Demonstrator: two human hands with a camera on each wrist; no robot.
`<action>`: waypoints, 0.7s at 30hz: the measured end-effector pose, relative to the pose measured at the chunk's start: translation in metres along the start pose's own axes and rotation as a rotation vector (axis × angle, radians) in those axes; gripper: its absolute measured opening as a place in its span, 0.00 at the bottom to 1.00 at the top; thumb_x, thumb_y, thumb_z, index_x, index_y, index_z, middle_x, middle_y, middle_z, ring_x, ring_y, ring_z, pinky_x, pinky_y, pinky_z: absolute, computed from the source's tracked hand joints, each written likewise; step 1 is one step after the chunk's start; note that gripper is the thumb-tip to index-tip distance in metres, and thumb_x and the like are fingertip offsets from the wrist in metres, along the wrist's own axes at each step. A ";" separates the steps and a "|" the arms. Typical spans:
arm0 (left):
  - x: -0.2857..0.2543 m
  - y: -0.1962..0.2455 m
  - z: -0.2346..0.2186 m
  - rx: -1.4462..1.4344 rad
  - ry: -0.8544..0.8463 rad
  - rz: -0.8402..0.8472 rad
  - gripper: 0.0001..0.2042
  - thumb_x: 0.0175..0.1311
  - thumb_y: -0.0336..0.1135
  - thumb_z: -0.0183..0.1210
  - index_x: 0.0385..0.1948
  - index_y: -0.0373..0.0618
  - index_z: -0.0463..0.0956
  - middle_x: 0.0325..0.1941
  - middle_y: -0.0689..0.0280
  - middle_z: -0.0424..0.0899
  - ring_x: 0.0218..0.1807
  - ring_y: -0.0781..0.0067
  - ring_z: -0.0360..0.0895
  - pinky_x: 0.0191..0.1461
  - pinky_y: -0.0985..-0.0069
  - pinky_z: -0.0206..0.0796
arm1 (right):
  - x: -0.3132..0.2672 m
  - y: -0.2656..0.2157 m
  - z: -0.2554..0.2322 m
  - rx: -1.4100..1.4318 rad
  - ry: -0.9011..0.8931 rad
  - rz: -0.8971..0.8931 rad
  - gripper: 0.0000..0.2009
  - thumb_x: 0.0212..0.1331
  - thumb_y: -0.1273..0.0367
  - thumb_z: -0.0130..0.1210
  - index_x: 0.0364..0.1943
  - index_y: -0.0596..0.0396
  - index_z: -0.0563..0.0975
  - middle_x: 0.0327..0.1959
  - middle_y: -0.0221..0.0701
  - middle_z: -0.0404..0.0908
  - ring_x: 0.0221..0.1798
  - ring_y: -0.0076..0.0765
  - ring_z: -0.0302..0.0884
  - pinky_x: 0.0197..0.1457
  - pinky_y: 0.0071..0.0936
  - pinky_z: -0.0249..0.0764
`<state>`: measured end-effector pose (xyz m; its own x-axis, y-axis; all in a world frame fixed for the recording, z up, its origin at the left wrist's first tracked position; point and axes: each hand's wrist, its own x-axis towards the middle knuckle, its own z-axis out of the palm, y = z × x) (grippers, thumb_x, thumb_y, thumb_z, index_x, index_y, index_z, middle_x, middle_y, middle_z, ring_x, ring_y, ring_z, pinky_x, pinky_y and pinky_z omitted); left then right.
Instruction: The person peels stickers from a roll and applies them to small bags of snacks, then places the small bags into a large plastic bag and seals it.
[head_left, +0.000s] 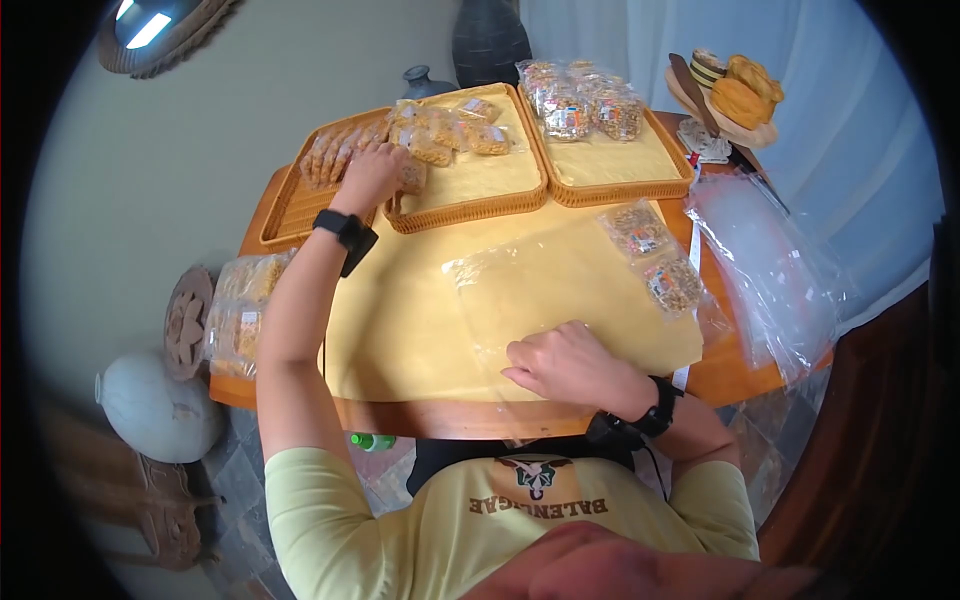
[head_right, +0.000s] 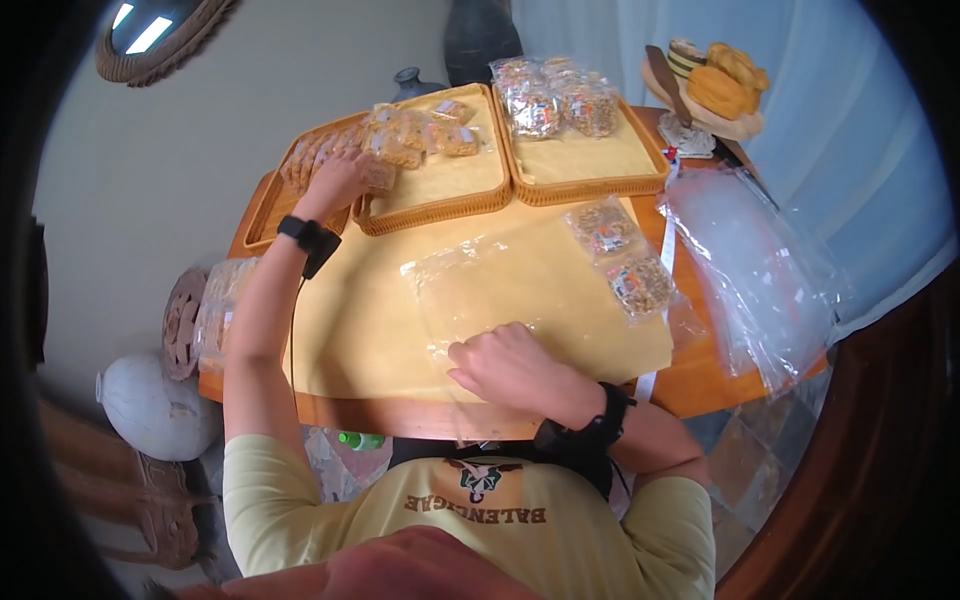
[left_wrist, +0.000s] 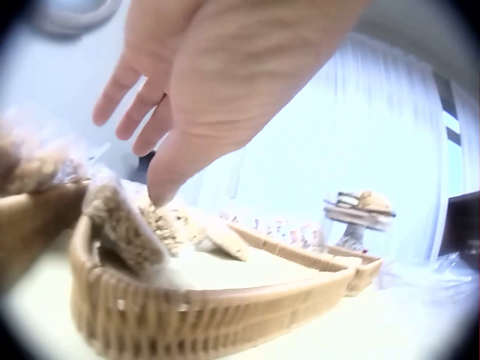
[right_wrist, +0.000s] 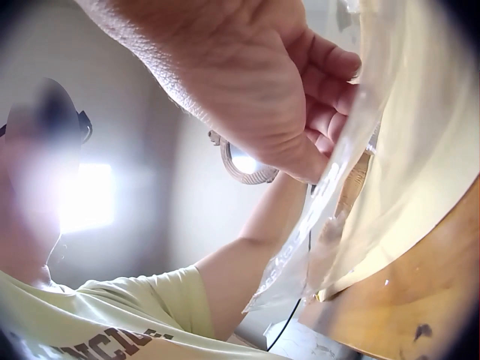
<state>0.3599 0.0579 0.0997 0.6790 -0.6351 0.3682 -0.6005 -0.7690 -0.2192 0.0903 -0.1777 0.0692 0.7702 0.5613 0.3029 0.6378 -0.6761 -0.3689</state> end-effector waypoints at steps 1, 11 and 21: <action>0.005 -0.004 0.007 0.081 -0.094 0.016 0.18 0.43 0.34 0.61 0.40 0.47 0.70 0.39 0.60 0.76 0.47 0.61 0.70 0.48 0.64 0.64 | -0.001 0.002 0.000 0.040 0.021 -0.011 0.12 0.49 0.63 0.53 0.16 0.54 0.69 0.14 0.34 0.72 0.19 0.46 0.71 0.22 0.37 0.65; 0.021 0.007 0.010 0.234 -0.345 -0.075 0.30 0.34 0.37 0.66 0.46 0.52 0.67 0.45 0.64 0.71 0.55 0.60 0.63 0.59 0.52 0.50 | -0.003 0.007 0.005 0.103 0.048 -0.010 0.07 0.50 0.67 0.51 0.22 0.54 0.69 0.16 0.34 0.72 0.19 0.46 0.70 0.21 0.38 0.65; -0.048 0.057 -0.090 -0.212 0.108 -0.102 0.25 0.38 0.33 0.64 0.44 0.50 0.68 0.37 0.63 0.69 0.42 0.62 0.68 0.47 0.66 0.61 | 0.000 0.003 -0.002 0.140 0.160 0.016 0.03 0.50 0.71 0.50 0.29 0.50 0.73 0.19 0.32 0.75 0.20 0.39 0.73 0.21 0.33 0.67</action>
<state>0.2550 0.0515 0.1512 0.6981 -0.5351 0.4758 -0.6143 -0.7889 0.0140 0.0928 -0.1804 0.0695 0.7776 0.4606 0.4281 0.6279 -0.6051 -0.4895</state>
